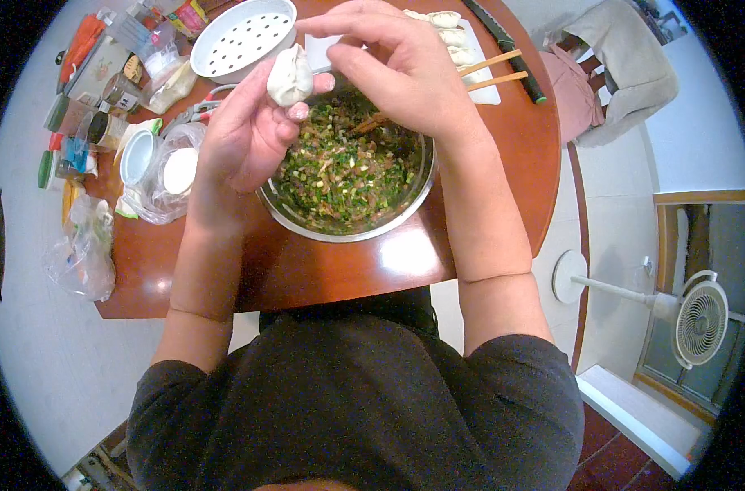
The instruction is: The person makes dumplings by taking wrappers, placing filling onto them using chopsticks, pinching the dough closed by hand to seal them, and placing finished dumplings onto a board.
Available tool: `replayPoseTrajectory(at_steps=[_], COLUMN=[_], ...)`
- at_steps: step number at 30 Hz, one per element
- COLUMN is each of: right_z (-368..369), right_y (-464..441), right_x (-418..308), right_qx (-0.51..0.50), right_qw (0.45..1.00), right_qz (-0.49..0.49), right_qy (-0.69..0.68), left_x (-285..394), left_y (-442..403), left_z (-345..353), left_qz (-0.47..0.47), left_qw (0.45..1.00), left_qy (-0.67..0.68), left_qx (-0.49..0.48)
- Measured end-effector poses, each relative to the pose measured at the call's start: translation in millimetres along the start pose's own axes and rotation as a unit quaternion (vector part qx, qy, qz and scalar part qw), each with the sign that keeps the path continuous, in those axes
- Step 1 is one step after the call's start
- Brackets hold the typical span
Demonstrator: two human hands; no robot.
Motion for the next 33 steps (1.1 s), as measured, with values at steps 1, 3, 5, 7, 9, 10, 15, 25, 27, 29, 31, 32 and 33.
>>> replayPoseTrajectory(at_steps=[1,3,5,7,9,10,15,25,27,29,31,32,33], right_z=[-0.7,-0.2,1.9,1.8,-0.5,-1.7,-7.8,-3.3,-2.1,0.4,5.2,6.7,8.3], right_y=[-0.7,-3.0,-2.9,-3.5,-3.2,-3.3,-1.4,1.6,0.1,-0.4,0.0,0.1,0.6], right_x=[-2.5,-3.8,-4.1,-4.7,-1.8,-0.6,1.2,-0.6,-3.6,-6.0,-8.6,-8.3,-7.5], right_qx=[-0.008,-0.029,-0.061,-0.099,-0.087,-0.082,0.017,0.023,-0.010,-0.033,-0.045,-0.048,-0.050], right_qw=[1.000,0.996,0.995,0.995,0.996,0.997,0.999,0.994,0.989,0.986,0.985,0.986,0.986], right_qz=[-0.016,-0.064,-0.072,-0.026,-0.011,-0.003,0.005,-0.029,-0.062,-0.077,-0.073,-0.072,-0.071], right_qy=[0.019,0.047,0.034,-0.011,0.004,0.011,0.052,0.102,0.132,0.147,0.149,0.146,0.142], left_x=[-1.5,-5.5,-8.3,-14.0,-13.0,-11.9,3.6,8.4,9.8,11.4,9.8,8.8,8.0], left_y=[0.0,0.8,2.7,0.7,0.2,-0.3,2.5,5.5,6.0,6.3,5.9,5.8,5.5], left_z=[-0.4,0.3,-1.2,-11.6,-13.6,-12.1,6.0,-4.2,-3.7,-2.4,-3.1,-3.9,-4.3], left_qz=[-0.020,-0.061,-0.078,-0.084,-0.083,-0.082,0.021,0.083,0.087,0.085,0.089,0.091,0.091], left_qw=[1.000,0.998,0.996,0.994,0.991,0.990,0.997,0.978,0.977,0.975,0.973,0.972,0.971], left_qy=[0.003,0.010,0.053,0.074,0.099,0.111,-0.016,-0.115,-0.119,-0.119,-0.115,-0.113,-0.119], left_qx=[0.003,0.006,-0.005,0.009,-0.018,-0.031,0.068,0.151,0.157,0.165,0.179,0.185,0.184])
Point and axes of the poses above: each hand's wrist, its own y-axis away from the middle knuckle, its own z-axis out of the palm, x = y × z, the point moved 4 cm from there along -y, towards the middle knuckle, and after that the axes turned 12 degrees about -y, right-handed, at the moved point
